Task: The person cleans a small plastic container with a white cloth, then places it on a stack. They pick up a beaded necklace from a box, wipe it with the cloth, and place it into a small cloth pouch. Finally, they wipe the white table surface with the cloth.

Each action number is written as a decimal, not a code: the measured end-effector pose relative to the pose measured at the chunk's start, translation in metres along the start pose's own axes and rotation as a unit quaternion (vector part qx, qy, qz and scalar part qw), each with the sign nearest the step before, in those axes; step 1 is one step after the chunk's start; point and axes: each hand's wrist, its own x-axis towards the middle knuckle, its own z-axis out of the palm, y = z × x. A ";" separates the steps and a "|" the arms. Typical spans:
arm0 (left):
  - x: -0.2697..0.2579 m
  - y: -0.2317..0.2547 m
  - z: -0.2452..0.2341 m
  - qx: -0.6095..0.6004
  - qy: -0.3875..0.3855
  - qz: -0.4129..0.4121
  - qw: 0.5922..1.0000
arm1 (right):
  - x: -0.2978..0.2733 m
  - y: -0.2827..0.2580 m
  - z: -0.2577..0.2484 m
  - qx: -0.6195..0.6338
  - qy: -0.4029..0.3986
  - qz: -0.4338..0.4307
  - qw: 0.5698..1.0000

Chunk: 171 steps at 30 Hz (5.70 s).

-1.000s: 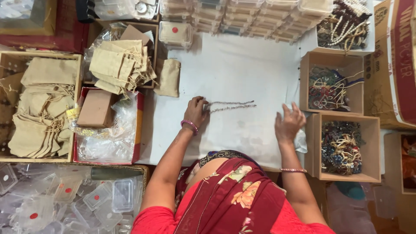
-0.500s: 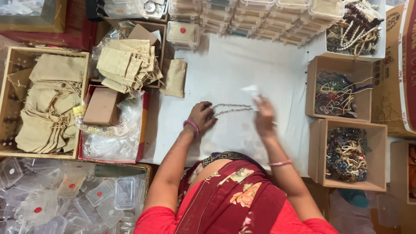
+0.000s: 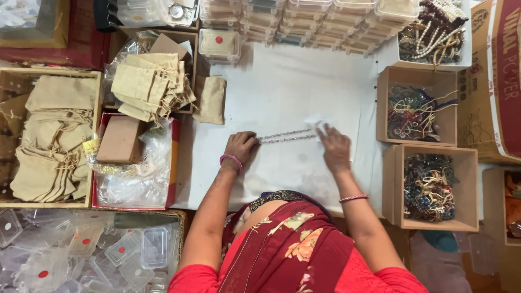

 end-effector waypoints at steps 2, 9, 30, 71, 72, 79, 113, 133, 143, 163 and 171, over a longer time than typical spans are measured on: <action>0.004 0.006 -0.007 -0.012 -0.004 -0.014 1.000 | 0.001 0.008 0.007 0.033 0.010 0.081 0.996; 0.019 0.029 -0.040 -0.024 -0.025 -0.012 0.999 | 0.049 -0.085 0.008 0.150 0.084 -0.052 0.984; 0.011 0.024 -0.026 0.078 -0.098 -0.004 0.992 | -0.006 -0.029 -0.013 0.049 0.084 0.010 0.995; -0.002 0.009 -0.006 0.089 -0.037 -0.002 0.995 | 0.040 -0.124 -0.019 0.151 -0.086 -0.173 0.969; -0.003 0.007 -0.004 0.074 -0.018 0.003 0.997 | 0.037 -0.116 -0.012 0.117 -0.073 -0.178 0.974; -0.001 0.008 -0.005 0.059 -0.020 -0.010 0.998 | 0.009 -0.013 0.013 0.057 0.019 -0.009 0.998; 0.000 0.015 -0.015 0.083 -0.066 0.010 0.994 | 0.047 -0.124 -0.035 0.161 0.038 -0.196 0.967; 0.005 0.021 -0.020 0.063 -0.007 0.035 0.997 | 0.043 -0.117 -0.004 0.221 0.134 -0.107 0.960; 0.004 0.017 -0.014 0.064 0.006 0.027 0.998 | -0.006 -0.014 0.002 0.054 0.040 -0.022 0.997; -0.004 0.005 -0.002 0.092 -0.018 0.025 0.995 | 0.003 -0.044 0.004 0.062 0.042 -0.065 0.995; 0.011 0.025 -0.026 0.057 -0.014 0.012 0.998 | 0.002 -0.006 0.017 0.015 0.134 0.148 0.980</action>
